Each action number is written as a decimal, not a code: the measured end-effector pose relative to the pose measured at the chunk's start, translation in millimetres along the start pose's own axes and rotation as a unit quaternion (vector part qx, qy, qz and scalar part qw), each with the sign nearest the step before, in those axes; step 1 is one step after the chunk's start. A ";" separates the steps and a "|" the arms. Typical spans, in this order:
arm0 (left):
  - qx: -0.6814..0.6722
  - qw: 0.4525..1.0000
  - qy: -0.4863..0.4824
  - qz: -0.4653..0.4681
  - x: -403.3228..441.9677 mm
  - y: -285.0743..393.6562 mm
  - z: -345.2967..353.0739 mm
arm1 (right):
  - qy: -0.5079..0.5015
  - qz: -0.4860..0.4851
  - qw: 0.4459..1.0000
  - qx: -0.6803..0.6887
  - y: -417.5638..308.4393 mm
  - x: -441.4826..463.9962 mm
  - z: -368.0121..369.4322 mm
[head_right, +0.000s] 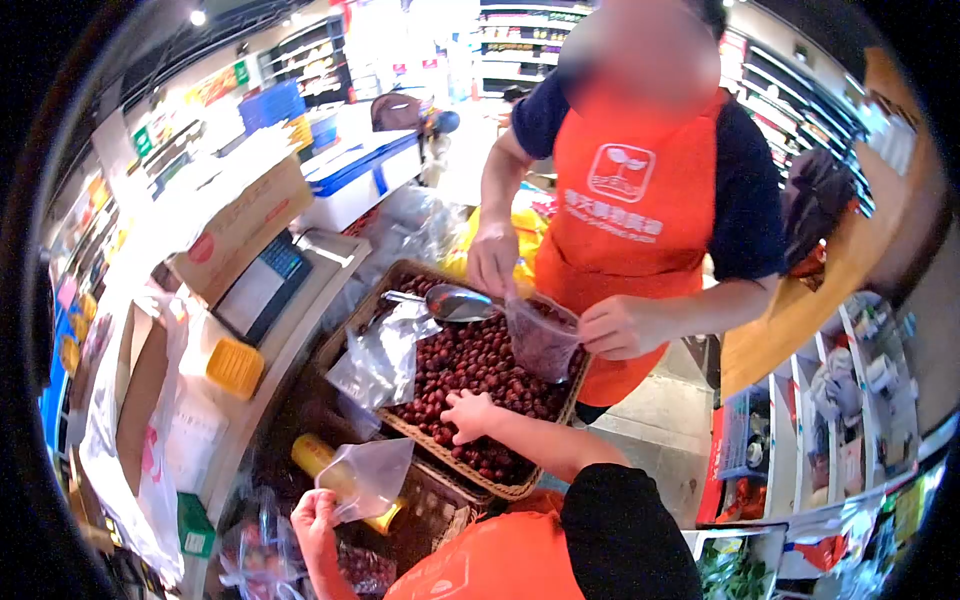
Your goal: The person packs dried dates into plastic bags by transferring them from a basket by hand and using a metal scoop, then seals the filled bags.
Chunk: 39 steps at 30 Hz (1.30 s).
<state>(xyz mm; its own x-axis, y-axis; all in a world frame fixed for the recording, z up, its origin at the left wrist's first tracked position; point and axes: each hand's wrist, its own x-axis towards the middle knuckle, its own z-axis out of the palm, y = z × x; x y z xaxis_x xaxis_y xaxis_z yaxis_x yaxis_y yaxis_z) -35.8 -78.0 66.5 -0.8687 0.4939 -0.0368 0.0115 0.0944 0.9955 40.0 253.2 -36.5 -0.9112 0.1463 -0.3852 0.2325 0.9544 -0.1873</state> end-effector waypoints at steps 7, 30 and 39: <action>-0.007 0.997 0.027 0.078 31.8 25.2 0.8 | -0.038 -0.011 0.999 -0.025 5.9 -12.8 -8.5; 0.172 0.969 -0.056 0.170 119.4 -1.3 102.3 | 0.058 -0.002 0.998 -0.016 4.1 -27.9 0.0; 0.220 0.943 -0.051 0.245 122.2 10.9 128.5 | 0.355 -0.106 0.809 0.457 54.3 -16.4 -3.4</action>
<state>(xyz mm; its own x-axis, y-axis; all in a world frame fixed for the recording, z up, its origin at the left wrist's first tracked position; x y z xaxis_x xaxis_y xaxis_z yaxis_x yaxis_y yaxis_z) -78.2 94.4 61.6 -0.6538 0.6504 0.3867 0.6226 0.1719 0.7634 66.5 303.6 -37.3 -0.8538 0.4272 0.2975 -0.0952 0.4337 -0.8960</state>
